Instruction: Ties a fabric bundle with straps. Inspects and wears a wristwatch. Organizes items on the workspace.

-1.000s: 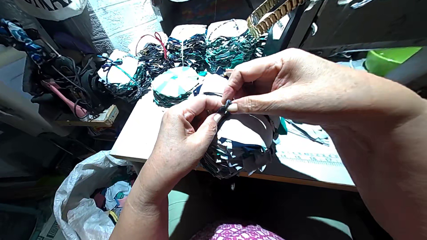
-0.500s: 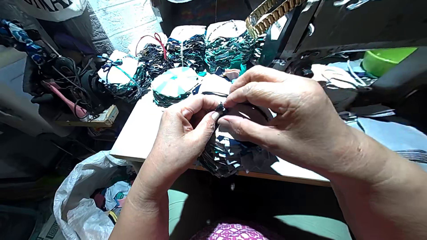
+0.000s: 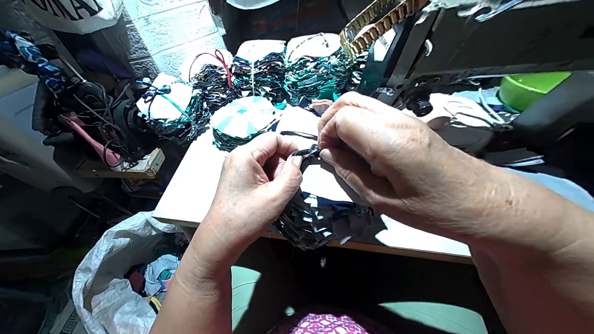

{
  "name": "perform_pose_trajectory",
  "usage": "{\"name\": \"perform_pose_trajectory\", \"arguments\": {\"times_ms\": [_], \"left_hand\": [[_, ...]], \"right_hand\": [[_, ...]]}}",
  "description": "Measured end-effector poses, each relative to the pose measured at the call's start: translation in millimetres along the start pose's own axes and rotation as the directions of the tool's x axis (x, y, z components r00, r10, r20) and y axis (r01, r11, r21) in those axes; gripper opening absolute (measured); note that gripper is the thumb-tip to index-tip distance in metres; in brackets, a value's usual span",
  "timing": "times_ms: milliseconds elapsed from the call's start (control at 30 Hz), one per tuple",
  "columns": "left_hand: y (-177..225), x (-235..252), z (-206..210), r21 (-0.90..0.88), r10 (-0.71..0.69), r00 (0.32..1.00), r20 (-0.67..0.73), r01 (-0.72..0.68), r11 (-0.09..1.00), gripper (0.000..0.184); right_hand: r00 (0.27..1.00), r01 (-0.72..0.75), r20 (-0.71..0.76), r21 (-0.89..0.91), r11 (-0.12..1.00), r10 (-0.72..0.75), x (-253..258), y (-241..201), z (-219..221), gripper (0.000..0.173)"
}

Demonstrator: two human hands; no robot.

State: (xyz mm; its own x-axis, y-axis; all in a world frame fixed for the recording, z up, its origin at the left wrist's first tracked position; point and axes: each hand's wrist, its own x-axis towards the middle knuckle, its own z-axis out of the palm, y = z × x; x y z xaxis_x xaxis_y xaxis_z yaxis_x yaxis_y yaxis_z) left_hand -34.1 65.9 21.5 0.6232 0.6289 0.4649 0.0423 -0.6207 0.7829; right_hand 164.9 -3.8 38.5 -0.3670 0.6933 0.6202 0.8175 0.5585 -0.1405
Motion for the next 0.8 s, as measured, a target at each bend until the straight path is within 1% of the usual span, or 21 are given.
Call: {"name": "perform_pose_trajectory", "arguments": {"times_ms": [100,200,300,433,533,633,733,800], "left_hand": [[-1,-1,-3,0.03,0.031,0.999,0.01,-0.031,0.999,0.008],[-4,-2,-6,0.009,0.031,0.999,0.013,-0.031,0.999,0.006],[-7,-4,-11,0.013,0.031,1.0,0.005,-0.031,0.999,0.007],[-11,-8,-12,0.056,0.022,0.999,-0.037,-0.02,0.998,0.01],[-13,-9,-11,0.043,0.0,0.998,-0.068,0.003,0.999,0.01],[-15,-11,-12,0.046,-0.017,0.995,-0.098,0.022,0.999,0.009],[-20,-11,-13,0.033,-0.021,0.996,-0.09,0.024,0.999,0.01],[-25,-10,-12,0.032,-0.032,0.993,-0.115,0.036,0.999,0.01]], "right_hand": [[0.999,0.033,0.033,-0.007,0.999,-0.032,-1,4,-4,0.01],[0.998,0.047,0.032,0.032,0.998,-0.048,-4,7,-4,0.009],[0.998,0.06,0.016,0.012,0.998,-0.061,-4,9,-2,0.009],[0.999,0.042,0.023,-0.041,0.998,-0.041,-7,7,-2,0.007],[0.999,0.034,0.036,-0.069,0.997,-0.032,-8,6,-3,0.007],[0.999,0.031,0.028,-0.056,0.998,-0.03,-8,4,-2,0.008],[1.0,0.01,0.007,-0.048,0.999,-0.01,-9,1,0,0.008],[1.0,0.01,-0.028,-0.048,0.999,-0.011,-9,1,3,0.006]]}}
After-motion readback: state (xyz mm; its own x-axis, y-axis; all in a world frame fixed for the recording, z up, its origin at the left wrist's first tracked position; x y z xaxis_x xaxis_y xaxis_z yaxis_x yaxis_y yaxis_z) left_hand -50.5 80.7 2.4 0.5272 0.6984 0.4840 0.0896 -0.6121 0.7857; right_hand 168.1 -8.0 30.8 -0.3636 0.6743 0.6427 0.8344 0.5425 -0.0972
